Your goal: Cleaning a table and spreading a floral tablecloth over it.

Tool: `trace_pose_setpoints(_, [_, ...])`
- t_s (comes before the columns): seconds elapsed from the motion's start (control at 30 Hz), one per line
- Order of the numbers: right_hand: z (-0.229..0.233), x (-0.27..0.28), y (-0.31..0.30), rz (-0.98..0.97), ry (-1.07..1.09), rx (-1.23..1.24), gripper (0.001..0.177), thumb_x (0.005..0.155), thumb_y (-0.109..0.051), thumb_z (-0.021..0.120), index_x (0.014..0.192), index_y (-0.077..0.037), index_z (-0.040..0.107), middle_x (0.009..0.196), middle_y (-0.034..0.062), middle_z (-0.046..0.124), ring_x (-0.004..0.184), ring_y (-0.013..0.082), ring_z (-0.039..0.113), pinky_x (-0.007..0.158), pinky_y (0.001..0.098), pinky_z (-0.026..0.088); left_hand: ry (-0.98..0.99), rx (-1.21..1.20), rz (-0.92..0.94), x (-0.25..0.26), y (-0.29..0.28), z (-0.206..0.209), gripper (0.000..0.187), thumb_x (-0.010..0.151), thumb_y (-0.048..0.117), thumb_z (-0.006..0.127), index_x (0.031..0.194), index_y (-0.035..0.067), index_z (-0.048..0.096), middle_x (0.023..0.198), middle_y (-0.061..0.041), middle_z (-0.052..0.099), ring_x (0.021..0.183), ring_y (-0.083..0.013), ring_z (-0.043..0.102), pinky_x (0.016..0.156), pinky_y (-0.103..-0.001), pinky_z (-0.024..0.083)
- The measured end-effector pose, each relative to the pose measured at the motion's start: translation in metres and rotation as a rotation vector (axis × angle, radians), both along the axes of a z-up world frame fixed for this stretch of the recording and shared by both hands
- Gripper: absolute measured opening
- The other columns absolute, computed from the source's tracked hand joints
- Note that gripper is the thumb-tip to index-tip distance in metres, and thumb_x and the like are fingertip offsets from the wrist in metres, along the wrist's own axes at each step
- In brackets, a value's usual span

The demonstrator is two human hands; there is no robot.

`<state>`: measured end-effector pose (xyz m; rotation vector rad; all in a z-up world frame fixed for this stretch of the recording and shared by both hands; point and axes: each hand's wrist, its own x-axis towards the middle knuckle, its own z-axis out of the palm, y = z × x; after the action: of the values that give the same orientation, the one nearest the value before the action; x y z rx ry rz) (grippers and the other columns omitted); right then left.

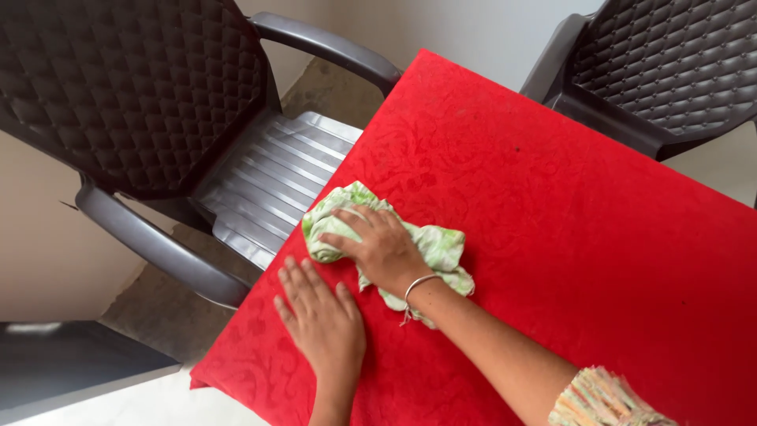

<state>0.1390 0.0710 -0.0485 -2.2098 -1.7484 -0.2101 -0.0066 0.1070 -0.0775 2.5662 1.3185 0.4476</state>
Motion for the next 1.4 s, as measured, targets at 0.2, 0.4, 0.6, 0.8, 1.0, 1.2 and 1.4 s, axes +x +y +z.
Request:
trace_pose_setpoints(0.2, [0.008,0.024,0.008,-0.039,-0.03,-0.007,0.045,0.093,-0.005,0.057,0.13,-0.03,0.066,0.146,0.006,0.059,0.131,0.0308,0.056,0.106,0.048,0.048,0.035,-0.008,-0.131,0.033,0.027,-0.006,0.063,0.104,0.039,0.036,0.153,-0.001,0.036,0.168,-0.014,0.027,0.157,-0.0255,0.019,0.124,-0.048,0.016])
trace_pose_setpoints(0.4, [-0.006,0.063,0.015,-0.076,-0.09,-0.017,0.043,0.099,-0.007,0.057,0.133,-0.032,0.067,0.144,0.0073,0.06,0.128,0.0276,0.058,0.106,0.0431,0.048,-0.005,0.029,-0.14,0.03,0.027,-0.01,0.065,0.104,0.04,0.035,0.156,0.002,0.035,0.167,-0.014,0.027,0.155,-0.0272,0.021,0.123,-0.05,0.017])
trace_pose_setpoints(0.6, [-0.002,0.103,0.008,-0.394,-0.082,0.019,0.043,0.097,-0.013,0.063,0.135,-0.033,0.064,0.14,0.0042,0.062,0.127,0.0263,0.058,0.11,0.0434,0.047,-0.01,0.001,-0.133,0.032,0.026,-0.01,0.065,0.102,0.039,0.036,0.155,0.002,0.035,0.167,-0.015,0.027,0.154,-0.0279,0.021,0.122,-0.052,0.015])
trace_pose_setpoints(0.8, [0.023,0.066,0.018,-0.072,-0.046,0.079,0.056,0.084,-0.016,0.067,0.138,-0.027,0.062,0.146,0.0124,0.053,0.132,0.0362,0.049,0.106,0.0532,0.04,-0.045,-0.002,-0.212,0.068,0.06,-0.003,0.062,0.102,0.036,0.041,0.155,0.004,0.038,0.165,-0.015,0.029,0.154,-0.0309,0.021,0.123,-0.055,0.015])
trace_pose_setpoints(1.0, [-0.003,0.072,0.029,-0.123,-0.094,-0.004,0.053,0.09,-0.002,0.06,0.134,-0.031,0.065,0.149,0.0062,0.055,0.137,0.0319,0.051,0.11,0.0493,0.042,-0.078,0.006,-0.263,0.084,0.075,-0.015,0.062,0.101,0.035,0.041,0.154,0.003,0.041,0.164,-0.015,0.031,0.154,-0.0302,0.024,0.12,-0.056,0.016])
trace_pose_setpoints(1.2, [-0.019,0.14,0.043,-0.22,-0.215,0.043,0.052,0.092,0.005,0.056,0.131,-0.028,0.068,0.145,0.0073,0.061,0.132,0.0276,0.056,0.106,0.0456,0.046,-0.042,0.01,-0.265,0.084,0.075,-0.011,0.061,0.102,0.035,0.039,0.154,0.002,0.039,0.164,-0.015,0.033,0.153,-0.0304,0.026,0.122,-0.054,0.018])
trace_pose_setpoints(1.4, [-0.007,0.173,0.049,-0.32,-0.135,0.093,0.044,0.092,-0.003,0.064,0.128,-0.027,0.069,0.142,0.0029,0.061,0.133,0.0278,0.054,0.108,0.0469,0.044,-0.015,0.01,-0.261,0.085,0.076,-0.011,0.063,0.1,0.036,0.039,0.154,0.003,0.038,0.164,-0.014,0.032,0.152,-0.0299,0.026,0.12,-0.054,0.018])
